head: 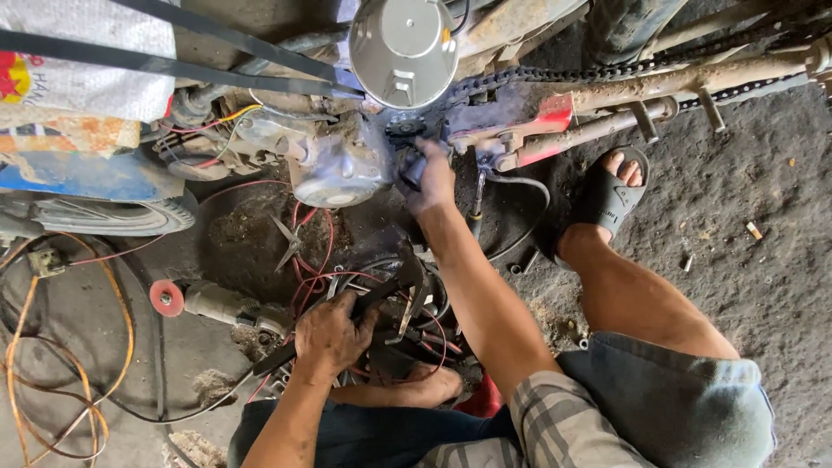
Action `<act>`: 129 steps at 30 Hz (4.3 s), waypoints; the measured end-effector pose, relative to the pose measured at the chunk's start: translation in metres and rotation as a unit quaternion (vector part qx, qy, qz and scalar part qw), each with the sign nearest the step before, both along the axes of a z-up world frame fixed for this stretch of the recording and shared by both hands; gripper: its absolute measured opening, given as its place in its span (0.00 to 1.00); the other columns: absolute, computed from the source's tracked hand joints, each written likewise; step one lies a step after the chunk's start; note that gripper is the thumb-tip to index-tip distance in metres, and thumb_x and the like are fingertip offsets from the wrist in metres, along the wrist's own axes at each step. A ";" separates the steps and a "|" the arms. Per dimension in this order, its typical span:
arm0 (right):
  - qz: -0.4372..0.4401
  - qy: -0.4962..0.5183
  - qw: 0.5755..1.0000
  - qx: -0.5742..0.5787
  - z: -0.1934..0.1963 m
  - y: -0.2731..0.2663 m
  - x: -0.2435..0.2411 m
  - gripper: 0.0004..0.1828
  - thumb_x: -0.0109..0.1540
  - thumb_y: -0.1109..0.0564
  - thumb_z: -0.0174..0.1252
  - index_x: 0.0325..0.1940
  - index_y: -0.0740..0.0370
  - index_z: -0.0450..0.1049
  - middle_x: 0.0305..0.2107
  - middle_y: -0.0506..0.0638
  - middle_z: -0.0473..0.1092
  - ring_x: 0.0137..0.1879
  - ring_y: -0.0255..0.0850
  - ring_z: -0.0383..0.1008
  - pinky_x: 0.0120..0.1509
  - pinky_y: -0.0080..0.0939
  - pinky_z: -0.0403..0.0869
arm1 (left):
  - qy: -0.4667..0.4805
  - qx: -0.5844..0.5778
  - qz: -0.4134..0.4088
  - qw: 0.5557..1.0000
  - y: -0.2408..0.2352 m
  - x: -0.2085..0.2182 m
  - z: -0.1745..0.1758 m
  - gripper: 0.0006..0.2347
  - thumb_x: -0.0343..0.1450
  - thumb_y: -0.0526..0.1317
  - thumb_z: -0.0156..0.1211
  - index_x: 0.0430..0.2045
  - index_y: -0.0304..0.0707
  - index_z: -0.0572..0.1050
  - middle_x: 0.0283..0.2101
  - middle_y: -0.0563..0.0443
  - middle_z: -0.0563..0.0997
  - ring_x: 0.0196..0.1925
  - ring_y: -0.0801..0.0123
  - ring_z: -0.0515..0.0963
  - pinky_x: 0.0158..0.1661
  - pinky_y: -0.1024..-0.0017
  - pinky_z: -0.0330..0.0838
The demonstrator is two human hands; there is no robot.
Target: Repairing a motorcycle engine by hammering a component with a chisel and using an angle grinder to modify metal parts.
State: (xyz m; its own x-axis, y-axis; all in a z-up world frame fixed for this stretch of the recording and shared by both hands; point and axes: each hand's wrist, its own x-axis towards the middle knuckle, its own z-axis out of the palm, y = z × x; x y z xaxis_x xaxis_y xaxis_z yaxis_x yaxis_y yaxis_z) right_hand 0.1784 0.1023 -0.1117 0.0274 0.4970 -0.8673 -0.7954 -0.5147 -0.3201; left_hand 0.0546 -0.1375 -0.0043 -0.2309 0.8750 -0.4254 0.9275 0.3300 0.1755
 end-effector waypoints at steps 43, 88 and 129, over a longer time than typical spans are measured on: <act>0.130 0.126 0.977 0.115 0.011 0.000 0.020 0.21 0.60 0.46 0.64 0.47 0.66 0.78 0.34 0.69 0.77 0.32 0.59 0.80 0.33 0.48 0.79 | 0.063 0.194 -0.356 0.912 0.128 -0.037 0.040 0.19 0.61 0.61 0.62 0.29 0.47 0.75 0.33 0.44 0.81 0.38 0.49 0.85 0.35 0.53 0.79; 0.280 0.041 0.953 0.109 -0.044 -0.016 0.042 0.25 0.47 0.53 0.77 0.43 0.66 0.79 0.34 0.62 0.76 0.42 0.56 0.77 0.49 0.60 0.78 | 0.019 0.102 -0.216 0.971 0.034 0.021 -0.003 0.20 0.56 0.62 0.64 0.31 0.53 0.73 0.34 0.51 0.83 0.35 0.52 0.86 0.33 0.54 0.81; 0.668 -0.329 0.655 0.123 0.015 -0.126 0.050 0.37 0.53 0.28 0.59 0.53 0.56 0.82 0.47 0.57 0.78 0.59 0.54 0.76 0.60 0.59 0.74 | -0.402 0.321 0.210 0.831 -0.012 0.062 0.031 0.19 0.80 0.45 0.45 0.18 0.38 0.68 0.13 0.48 0.76 0.15 0.65 0.79 0.18 0.73 0.68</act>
